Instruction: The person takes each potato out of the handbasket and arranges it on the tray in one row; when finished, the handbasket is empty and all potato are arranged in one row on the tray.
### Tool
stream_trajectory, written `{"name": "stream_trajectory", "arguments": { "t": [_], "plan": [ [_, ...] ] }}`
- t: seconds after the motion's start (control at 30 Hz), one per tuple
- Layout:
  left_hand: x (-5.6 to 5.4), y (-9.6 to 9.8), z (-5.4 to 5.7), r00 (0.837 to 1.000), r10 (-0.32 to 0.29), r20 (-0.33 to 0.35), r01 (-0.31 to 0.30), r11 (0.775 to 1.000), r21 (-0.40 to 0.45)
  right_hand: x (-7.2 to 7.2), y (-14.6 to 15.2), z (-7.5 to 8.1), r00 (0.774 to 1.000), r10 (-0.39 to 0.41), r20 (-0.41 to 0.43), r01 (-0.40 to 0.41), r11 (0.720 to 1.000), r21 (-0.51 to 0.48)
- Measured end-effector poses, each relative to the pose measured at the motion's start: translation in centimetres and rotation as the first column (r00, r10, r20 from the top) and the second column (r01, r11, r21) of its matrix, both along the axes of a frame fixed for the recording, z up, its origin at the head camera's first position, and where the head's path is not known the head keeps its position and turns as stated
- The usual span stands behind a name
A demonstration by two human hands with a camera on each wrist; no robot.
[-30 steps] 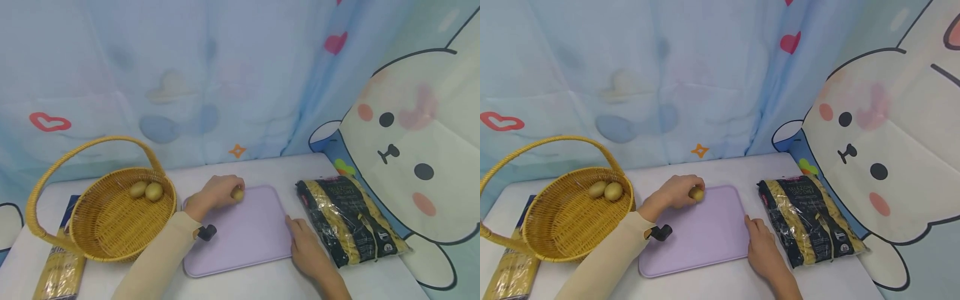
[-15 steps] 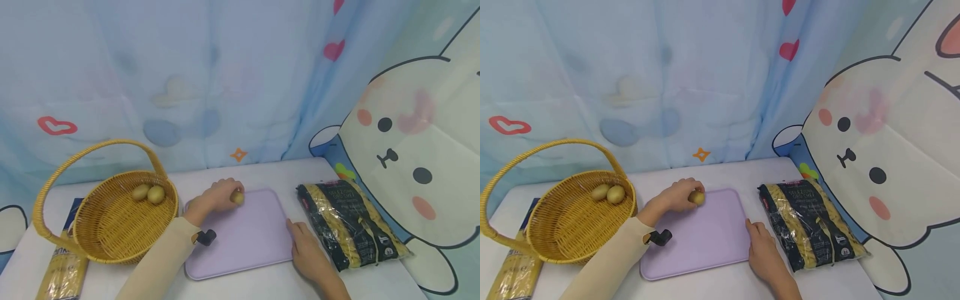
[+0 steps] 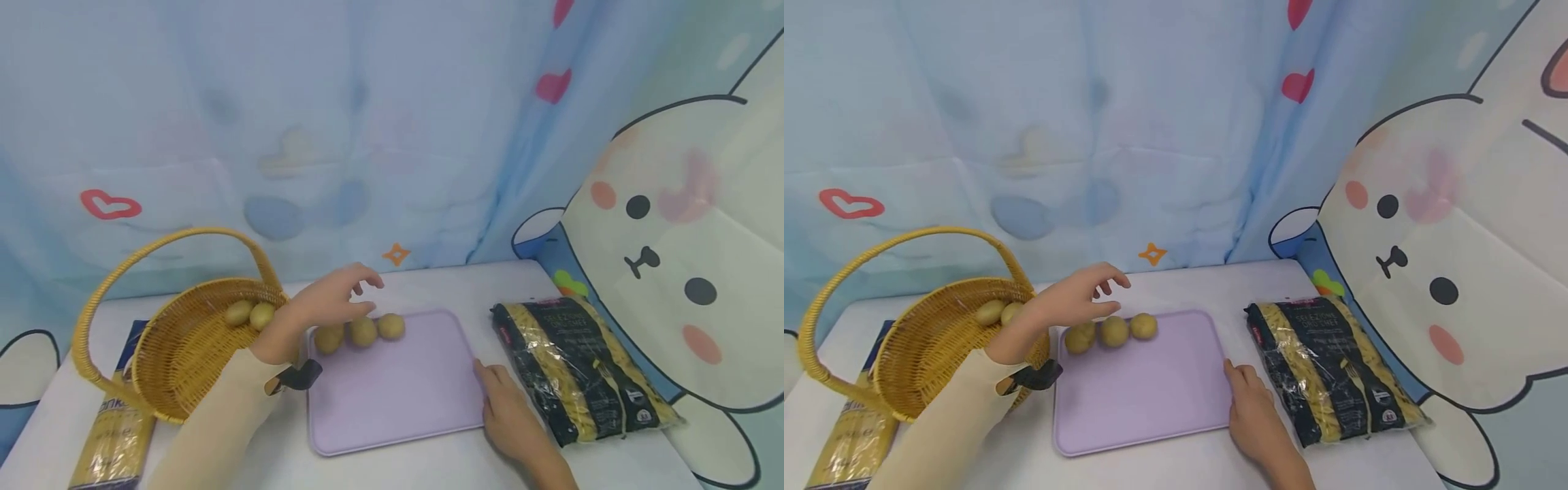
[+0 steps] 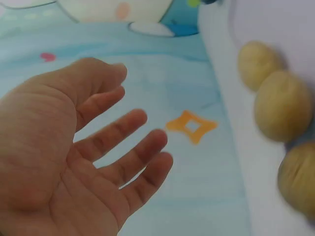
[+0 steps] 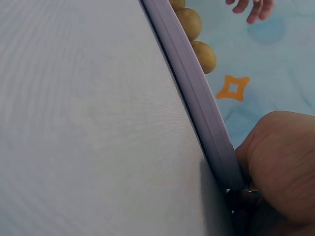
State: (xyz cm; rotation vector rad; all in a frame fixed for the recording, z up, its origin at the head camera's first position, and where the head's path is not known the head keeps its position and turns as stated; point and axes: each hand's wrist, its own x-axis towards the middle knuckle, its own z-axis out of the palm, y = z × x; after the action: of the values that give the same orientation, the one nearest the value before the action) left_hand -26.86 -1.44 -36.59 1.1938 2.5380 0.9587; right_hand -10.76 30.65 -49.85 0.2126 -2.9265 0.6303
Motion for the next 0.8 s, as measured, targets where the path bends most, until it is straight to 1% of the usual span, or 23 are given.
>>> {"name": "stream_trajectory", "arguments": {
  "t": [0.07,0.17,0.23,0.37,0.47,0.57,0.7,0.8],
  "plan": [
    [0.1,-1.1,0.7,1.0,0.009,0.019,-0.009,1.0,0.009,0.0,0.1,-0.1,1.0,0.001,0.0,-0.001,1.0,0.002],
    [0.1,-2.9,1.3,0.999,0.03,0.038,-0.031,0.999,0.041,0.0,0.1,-0.2,1.0,0.004,-0.007,-0.004,1.0,-0.003],
    [0.2,-4.1,1.6,0.997,0.058,0.046,-0.06,0.997,0.053,-0.1,0.1,-0.2,1.0,0.004,-0.006,-0.004,1.0,-0.005],
    [0.3,-6.5,1.9,0.992,0.123,0.037,-0.125,0.99,0.064,-0.2,0.1,-0.2,1.0,0.008,-0.004,-0.008,1.0,-0.007],
    [0.2,-8.1,1.9,0.986,0.166,0.027,-0.167,0.983,0.074,-0.4,0.1,-0.1,1.0,0.007,0.002,-0.007,1.0,-0.004],
    [0.1,-9.5,1.6,0.979,0.202,0.036,-0.205,0.976,0.078,-0.4,0.1,0.0,1.0,0.006,0.01,-0.006,1.0,-0.008],
    [0.0,-10.8,1.0,0.967,0.249,0.046,-0.251,0.967,0.044,-0.3,0.1,-0.1,1.0,0.002,0.025,-0.002,1.0,-0.014],
    [0.0,-11.7,0.5,0.963,0.267,0.023,-0.267,0.964,0.0,-0.3,0.0,-0.2,1.0,0.003,0.022,-0.003,1.0,-0.019]
  ]
}}
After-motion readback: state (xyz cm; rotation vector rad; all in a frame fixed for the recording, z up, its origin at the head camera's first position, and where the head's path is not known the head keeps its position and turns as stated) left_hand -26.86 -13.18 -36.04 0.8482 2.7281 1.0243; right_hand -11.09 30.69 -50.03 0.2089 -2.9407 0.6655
